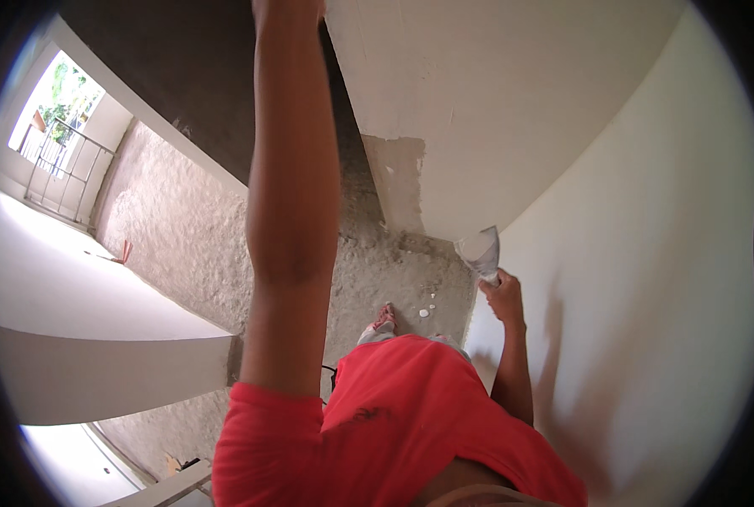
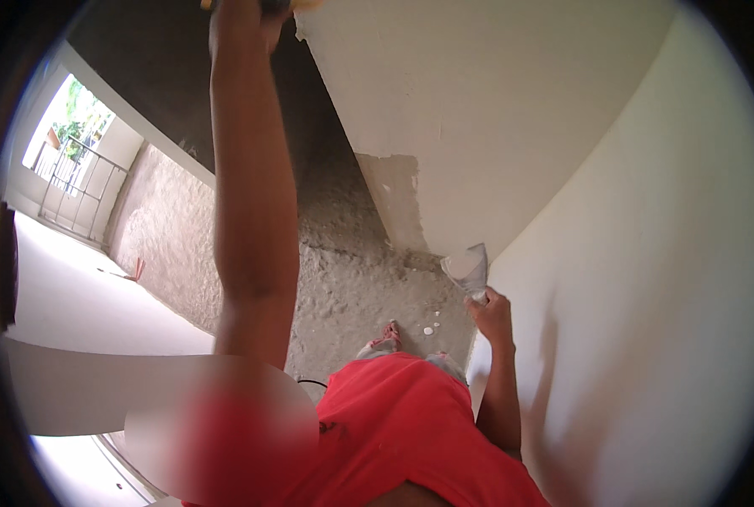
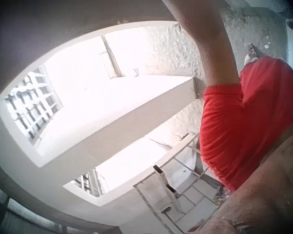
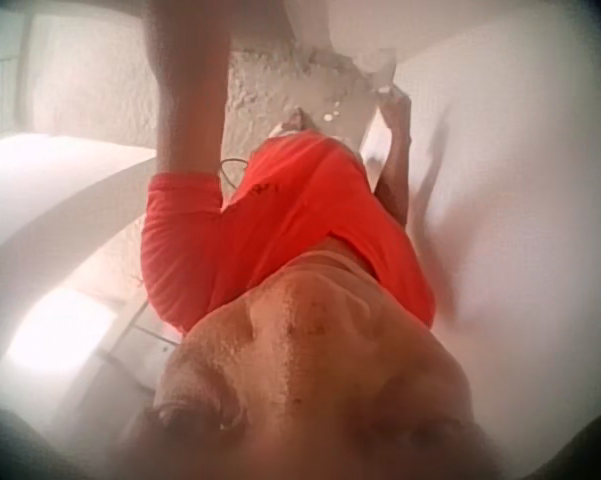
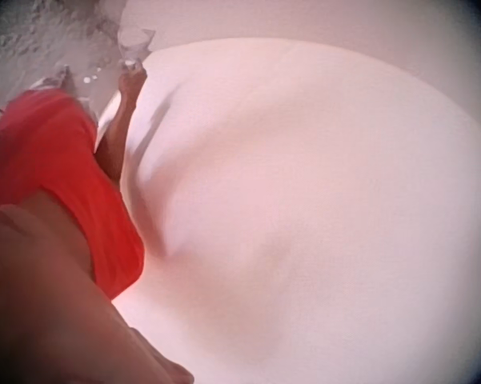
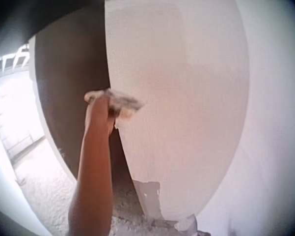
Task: The person applies plaster to a wall using a trowel and a smaller scraper. They repeatedly scoop plaster from a board and spread it onto the wall surface, smoothing it with the trowel. The person occasionally pauses to reload the trowel from the board.
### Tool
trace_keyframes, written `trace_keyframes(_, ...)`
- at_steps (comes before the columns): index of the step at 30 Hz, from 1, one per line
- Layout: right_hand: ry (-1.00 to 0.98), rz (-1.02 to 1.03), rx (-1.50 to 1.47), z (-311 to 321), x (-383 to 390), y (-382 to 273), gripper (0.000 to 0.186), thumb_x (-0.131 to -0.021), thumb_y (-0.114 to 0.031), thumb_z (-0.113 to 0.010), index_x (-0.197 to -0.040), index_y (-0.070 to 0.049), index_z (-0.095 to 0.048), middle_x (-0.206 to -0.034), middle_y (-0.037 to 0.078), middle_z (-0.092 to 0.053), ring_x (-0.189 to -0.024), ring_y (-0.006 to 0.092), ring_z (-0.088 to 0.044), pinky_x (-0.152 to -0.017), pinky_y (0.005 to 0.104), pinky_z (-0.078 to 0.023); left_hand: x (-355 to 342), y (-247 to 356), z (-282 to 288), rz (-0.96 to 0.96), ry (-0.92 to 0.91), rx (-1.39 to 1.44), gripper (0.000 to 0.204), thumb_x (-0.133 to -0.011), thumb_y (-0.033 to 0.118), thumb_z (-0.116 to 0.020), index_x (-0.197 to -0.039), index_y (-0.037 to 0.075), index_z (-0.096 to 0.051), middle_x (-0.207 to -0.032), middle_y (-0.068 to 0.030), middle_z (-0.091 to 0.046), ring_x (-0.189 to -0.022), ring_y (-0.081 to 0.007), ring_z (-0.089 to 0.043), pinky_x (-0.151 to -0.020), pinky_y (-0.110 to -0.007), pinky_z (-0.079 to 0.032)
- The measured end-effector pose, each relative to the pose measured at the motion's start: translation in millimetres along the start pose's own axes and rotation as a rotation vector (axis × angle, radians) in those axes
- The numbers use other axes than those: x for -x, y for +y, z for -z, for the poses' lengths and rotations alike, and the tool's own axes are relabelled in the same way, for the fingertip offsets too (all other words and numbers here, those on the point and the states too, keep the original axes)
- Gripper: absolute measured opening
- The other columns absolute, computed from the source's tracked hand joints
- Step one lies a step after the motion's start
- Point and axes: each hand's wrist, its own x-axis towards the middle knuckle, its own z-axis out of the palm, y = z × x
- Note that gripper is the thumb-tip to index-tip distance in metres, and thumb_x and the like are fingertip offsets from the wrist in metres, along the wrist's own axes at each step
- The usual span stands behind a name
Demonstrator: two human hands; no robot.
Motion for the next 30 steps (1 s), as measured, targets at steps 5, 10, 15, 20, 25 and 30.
trace_keyframes(5,-0.036,-0.116,-0.209,60,-8,-102,0.029,-0.081,-0.026,-0.069,-0.088,0.002,-0.067,-0.053,0.004,-0.054,-0.041,0.0104,-0.048,-0.042,0.0296,-0.040,175,-41,46,0.294,0.257,-0.026,0.037,-0.080,0.006,-0.068,-0.111,-0.003,-0.051,-0.103,-0.0129,-0.059,-0.090,-0.0197,-0.062,-0.070,-0.031,-0.051)
trace_keyframes(10,-0.165,-0.086,-0.061,83,-16,-174,0.027,-0.076,-0.022,-0.067,-0.082,0.004,-0.063,-0.052,0.006,-0.052,-0.042,0.0118,-0.049,-0.043,0.0287,-0.042,267,-58,69,0.481,0.452,-0.062,0.045,-0.080,-0.002,-0.068,-0.116,-0.002,-0.041,-0.104,-0.0127,-0.059,-0.092,-0.0183,-0.061,-0.073,-0.030,-0.051)
trace_keyframes(15,-0.209,-0.092,-0.034,82,-27,-180,0.030,-0.072,-0.023,-0.065,-0.084,0.004,-0.062,-0.055,0.011,-0.053,-0.047,0.0153,-0.052,-0.050,0.0311,-0.046,298,-68,70,0.512,-0.038,-0.238,0.022,-0.083,0.000,-0.068,-0.100,-0.002,-0.054,-0.093,-0.0069,-0.064,-0.086,-0.0146,-0.062,-0.073,-0.031,-0.052)
trace_keyframes(20,-0.142,0.122,0.148,74,-43,-157,0.031,-0.071,-0.022,-0.067,-0.088,0.004,-0.064,-0.062,0.016,-0.058,-0.054,0.0236,-0.055,-0.059,0.0336,-0.047,294,-77,81,-0.131,-0.846,-1.134,0.060,-0.071,-0.007,-0.066,-0.127,0.015,-0.061,-0.123,-0.0106,-0.063,-0.113,-0.0279,-0.062,-0.084,-0.039,-0.056)
trace_keyframes(25,0.002,0.115,0.026,56,-43,-161,0.031,-0.078,-0.018,-0.068,-0.100,0.003,-0.064,-0.072,0.012,-0.062,-0.064,0.0179,-0.057,-0.064,0.0310,-0.048,278,-106,138,0.336,-0.523,-1.096,0.044,-0.076,-0.005,-0.066,-0.118,0.009,-0.062,-0.114,-0.0136,-0.066,-0.103,-0.0275,-0.066,-0.081,-0.038,-0.056)
trace_keyframes(30,0.121,0.471,-0.174,5,-73,-125,0.055,-0.080,0.007,-0.058,-0.133,-0.006,-0.050,-0.107,0.018,-0.060,-0.094,0.0328,-0.061,-0.085,0.0399,-0.049,322,-101,110,0.890,0.404,0.002,0.035,-0.081,0.000,-0.064,-0.114,0.000,-0.055,-0.102,-0.0102,-0.064,-0.093,-0.0230,-0.065,-0.082,-0.037,-0.054)
